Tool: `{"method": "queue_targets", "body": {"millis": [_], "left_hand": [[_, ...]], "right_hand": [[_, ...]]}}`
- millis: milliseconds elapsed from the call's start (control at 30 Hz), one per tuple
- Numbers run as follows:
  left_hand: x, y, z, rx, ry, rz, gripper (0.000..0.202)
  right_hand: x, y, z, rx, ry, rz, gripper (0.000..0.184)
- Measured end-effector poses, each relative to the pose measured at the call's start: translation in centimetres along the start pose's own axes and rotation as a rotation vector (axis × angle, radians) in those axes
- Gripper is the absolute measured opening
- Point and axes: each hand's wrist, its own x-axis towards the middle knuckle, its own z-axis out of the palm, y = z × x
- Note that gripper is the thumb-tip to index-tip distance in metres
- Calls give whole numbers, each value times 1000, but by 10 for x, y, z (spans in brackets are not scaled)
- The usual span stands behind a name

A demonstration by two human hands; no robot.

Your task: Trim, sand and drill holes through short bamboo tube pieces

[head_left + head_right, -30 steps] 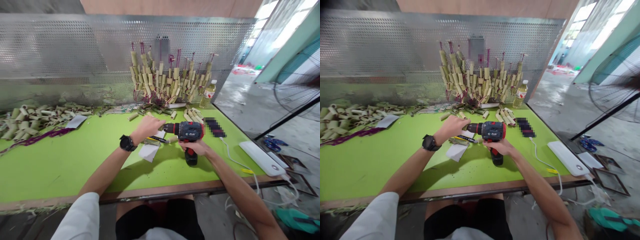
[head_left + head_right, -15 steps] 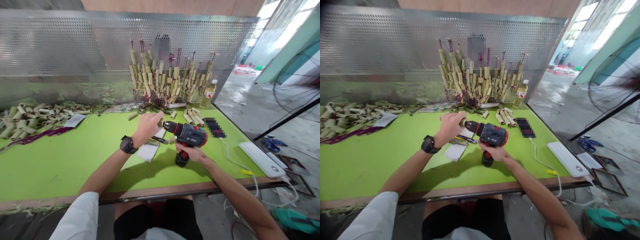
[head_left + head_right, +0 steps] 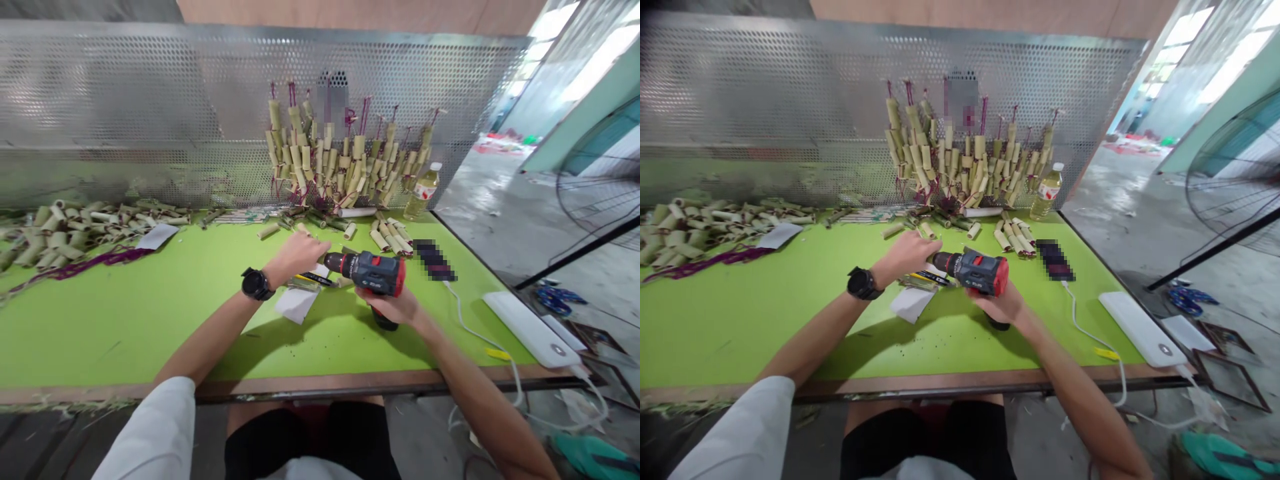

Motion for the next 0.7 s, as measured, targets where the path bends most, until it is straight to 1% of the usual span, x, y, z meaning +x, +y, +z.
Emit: {"method": "queue_targets", "body": {"millis": [67, 133, 200, 233, 267, 333, 400, 433, 500, 533, 600, 667, 700], "left_hand": [[-1, 2, -1, 4, 68, -87, 21], [-2, 4, -2, -13, 164, -177, 15], [-3, 6, -1, -58, 229, -224, 9], [-4, 6, 0, -84, 244, -223, 8], [-4, 5, 1, -104, 254, -210, 7], [-5, 3, 4, -119, 264, -167, 7], [-6, 0, 7, -120, 231, -107, 8], [-6, -1, 8, -119, 188, -72, 9], [-6, -3, 10, -104, 73, 2, 11], [-6, -3, 10, -87, 19, 38, 12], [-5, -2, 8, -33, -57, 80, 14], [-4, 1, 5, 23, -80, 49, 17], [-3, 1, 3, 49, -74, -4, 19]], "right_hand": [[-1, 2, 12, -46, 82, -58, 18], [-2, 2, 21, -75, 138, -53, 19], [-3, -2, 26, -43, 145, -32, 22], [-4, -5, 26, 10, 125, -5, 25], [-4, -10, 24, 85, 76, 41, 28], [-4, -18, 16, 241, -51, 173, 35], [-3, -24, 4, 293, -149, 266, 37], [-2, -25, -1, 270, -180, 274, 37], [0, -23, -9, 184, -193, 238, 33], [2, -20, -11, 148, -188, 205, 30], [6, -12, -10, 100, -125, 108, 22], [7, -4, -3, 48, -36, 7, 17], [7, -1, 0, 14, -7, -20, 16]]}}
